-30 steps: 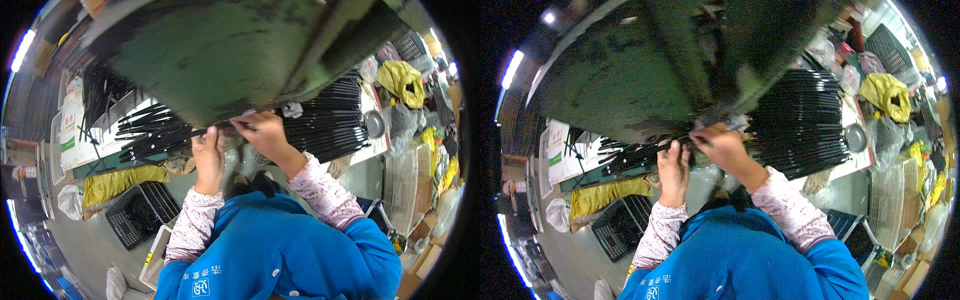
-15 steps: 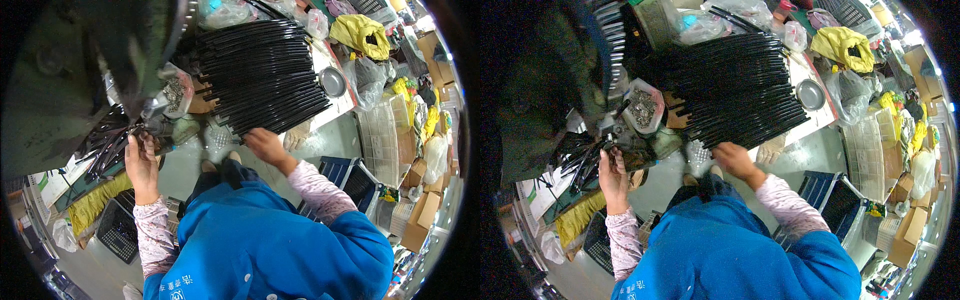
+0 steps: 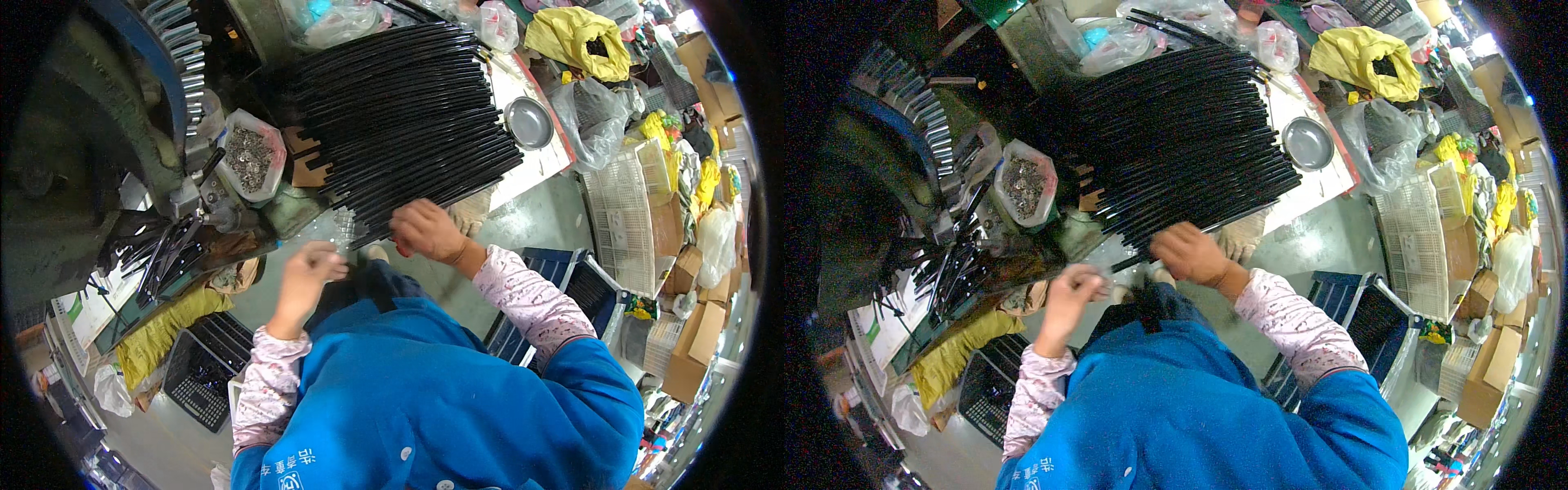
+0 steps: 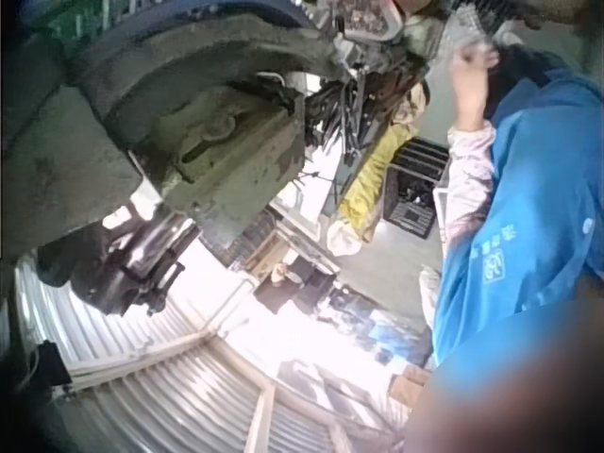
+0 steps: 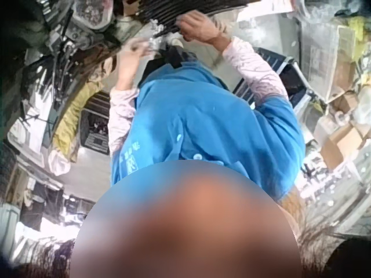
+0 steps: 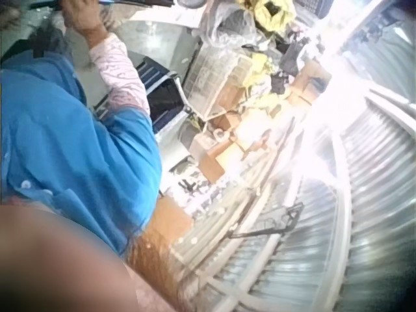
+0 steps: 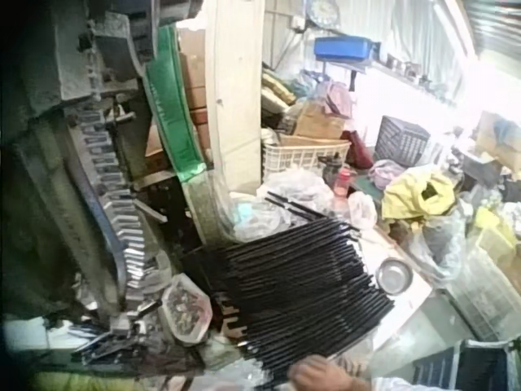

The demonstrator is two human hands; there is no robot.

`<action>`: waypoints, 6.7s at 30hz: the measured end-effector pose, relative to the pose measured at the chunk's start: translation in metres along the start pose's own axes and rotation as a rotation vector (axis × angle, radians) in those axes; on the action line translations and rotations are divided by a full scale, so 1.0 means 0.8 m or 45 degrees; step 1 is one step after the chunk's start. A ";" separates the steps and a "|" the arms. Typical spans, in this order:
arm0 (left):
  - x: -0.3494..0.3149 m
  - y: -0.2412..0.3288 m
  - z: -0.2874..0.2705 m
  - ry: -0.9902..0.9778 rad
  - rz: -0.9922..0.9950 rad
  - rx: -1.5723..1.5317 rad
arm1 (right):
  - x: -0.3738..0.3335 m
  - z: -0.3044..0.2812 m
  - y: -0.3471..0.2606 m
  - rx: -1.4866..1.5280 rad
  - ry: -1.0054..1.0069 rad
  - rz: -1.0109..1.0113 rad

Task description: The person repeatedly picks up black metal rods from a bin, inserts them into a green machine, and secures them with a small metal piece. The person then removes the assembled units and places them into a bin.

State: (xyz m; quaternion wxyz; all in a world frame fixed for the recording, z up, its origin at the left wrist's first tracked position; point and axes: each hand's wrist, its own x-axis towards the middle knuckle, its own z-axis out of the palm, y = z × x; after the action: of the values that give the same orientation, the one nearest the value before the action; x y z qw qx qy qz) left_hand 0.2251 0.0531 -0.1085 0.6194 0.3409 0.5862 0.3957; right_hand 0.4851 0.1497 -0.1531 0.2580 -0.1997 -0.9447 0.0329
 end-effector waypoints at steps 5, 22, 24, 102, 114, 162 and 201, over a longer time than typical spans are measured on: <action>-0.006 -0.030 0.019 0.220 0.636 0.738 | 0.156 -0.023 -0.107 0.350 0.042 -0.264; -0.072 0.062 -0.125 0.845 0.835 -0.915 | 0.249 0.024 -0.086 0.283 0.330 0.146; -0.075 0.067 -0.135 0.900 0.818 -0.920 | 0.252 0.029 -0.082 0.214 0.356 0.171; -0.020 0.081 -0.185 0.577 0.600 -0.833 | 0.300 0.032 -0.110 0.464 0.339 0.014; -0.033 0.085 -0.177 0.751 0.619 -0.555 | 0.316 -0.003 -0.114 0.219 0.227 0.173; 0.016 -0.035 -0.378 1.217 0.175 -0.714 | 0.223 0.245 0.065 -0.205 0.012 0.322; -0.068 -0.063 -0.238 0.079 0.487 -0.582 | 0.334 0.041 -0.226 1.712 -0.547 0.304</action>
State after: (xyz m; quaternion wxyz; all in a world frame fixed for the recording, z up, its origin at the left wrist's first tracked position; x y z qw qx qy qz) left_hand 0.0401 -0.0262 -0.1438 0.5762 0.2847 0.4257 0.6370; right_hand 0.1934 0.0901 -0.0249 0.1280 -0.0885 -0.7215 0.6748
